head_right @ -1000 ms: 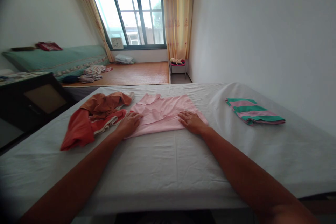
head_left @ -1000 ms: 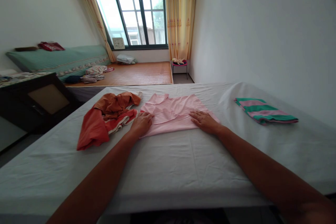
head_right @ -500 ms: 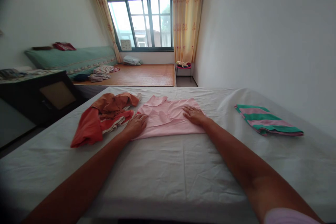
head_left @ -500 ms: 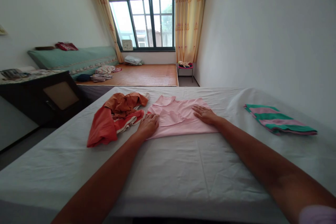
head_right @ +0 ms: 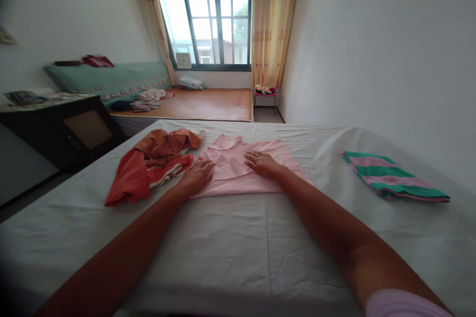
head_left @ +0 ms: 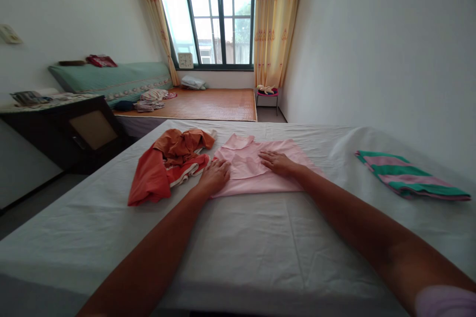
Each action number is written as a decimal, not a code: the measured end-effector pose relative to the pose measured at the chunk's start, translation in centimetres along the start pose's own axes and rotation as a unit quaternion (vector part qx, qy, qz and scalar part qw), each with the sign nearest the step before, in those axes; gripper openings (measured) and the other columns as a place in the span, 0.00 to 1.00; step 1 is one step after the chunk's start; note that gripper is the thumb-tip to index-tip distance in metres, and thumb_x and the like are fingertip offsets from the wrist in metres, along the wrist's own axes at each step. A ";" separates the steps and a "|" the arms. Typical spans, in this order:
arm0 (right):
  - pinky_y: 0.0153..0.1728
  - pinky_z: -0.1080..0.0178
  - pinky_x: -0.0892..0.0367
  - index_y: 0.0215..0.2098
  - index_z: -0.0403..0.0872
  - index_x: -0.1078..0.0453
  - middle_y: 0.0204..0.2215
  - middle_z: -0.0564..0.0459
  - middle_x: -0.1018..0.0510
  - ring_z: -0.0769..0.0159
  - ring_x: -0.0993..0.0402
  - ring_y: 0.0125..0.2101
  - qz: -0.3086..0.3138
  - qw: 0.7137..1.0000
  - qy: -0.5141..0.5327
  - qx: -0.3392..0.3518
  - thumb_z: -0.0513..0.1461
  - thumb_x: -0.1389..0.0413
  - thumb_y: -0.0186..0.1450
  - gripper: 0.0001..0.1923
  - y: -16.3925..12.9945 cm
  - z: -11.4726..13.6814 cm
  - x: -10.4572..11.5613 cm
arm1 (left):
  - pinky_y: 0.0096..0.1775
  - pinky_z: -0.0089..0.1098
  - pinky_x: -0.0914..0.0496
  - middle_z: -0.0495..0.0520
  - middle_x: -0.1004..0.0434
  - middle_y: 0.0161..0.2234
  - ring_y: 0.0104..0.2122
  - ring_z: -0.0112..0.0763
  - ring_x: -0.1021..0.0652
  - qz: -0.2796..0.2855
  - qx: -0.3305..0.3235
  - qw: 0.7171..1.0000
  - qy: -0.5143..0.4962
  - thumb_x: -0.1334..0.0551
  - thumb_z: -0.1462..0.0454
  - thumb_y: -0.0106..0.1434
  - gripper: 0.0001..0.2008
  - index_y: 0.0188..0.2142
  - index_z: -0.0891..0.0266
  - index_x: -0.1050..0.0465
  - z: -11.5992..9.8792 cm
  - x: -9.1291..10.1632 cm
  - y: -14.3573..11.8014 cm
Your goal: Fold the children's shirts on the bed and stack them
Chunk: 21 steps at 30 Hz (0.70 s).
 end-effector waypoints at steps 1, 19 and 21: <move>0.64 0.56 0.54 0.67 0.54 0.46 0.67 0.56 0.45 0.64 0.51 0.66 0.006 1.000 0.005 -0.003 0.50 0.64 0.72 0.28 0.1 -0.2 -0.4 | 0.60 0.49 0.45 0.57 0.38 0.63 0.62 0.48 0.39 -0.001 0.001 1.000 -0.001 0.51 0.58 0.68 0.21 0.59 0.55 0.36 0.0 0.0 0.0; 0.64 0.52 0.55 0.67 0.46 0.47 0.67 0.50 0.46 0.61 0.52 0.66 -0.050 0.973 -0.017 -0.224 0.49 0.65 0.71 0.30 -3.1 -9.8 -0.9 | 0.60 0.48 0.44 0.58 0.40 0.64 0.63 0.46 0.40 -0.012 0.033 0.999 0.028 0.52 0.55 0.69 0.24 0.60 0.59 0.37 1.8 0.1 1.2; 0.63 0.51 0.55 0.67 0.47 0.47 0.67 0.49 0.46 0.61 0.52 0.66 -0.052 0.973 -0.011 -0.226 0.49 0.64 0.71 0.30 -3.1 -9.9 -0.8 | 0.57 0.49 0.40 0.59 0.35 0.61 0.60 0.48 0.38 -0.032 0.049 0.997 0.052 0.51 0.55 0.68 0.23 0.57 0.59 0.33 2.0 0.6 1.1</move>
Point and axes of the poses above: each hand's wrist, its own y-axis towards the middle knuckle, its own x-axis out of the back of the hand, z = x × y, the point moved 4 cm from there along y, towards the middle knuckle
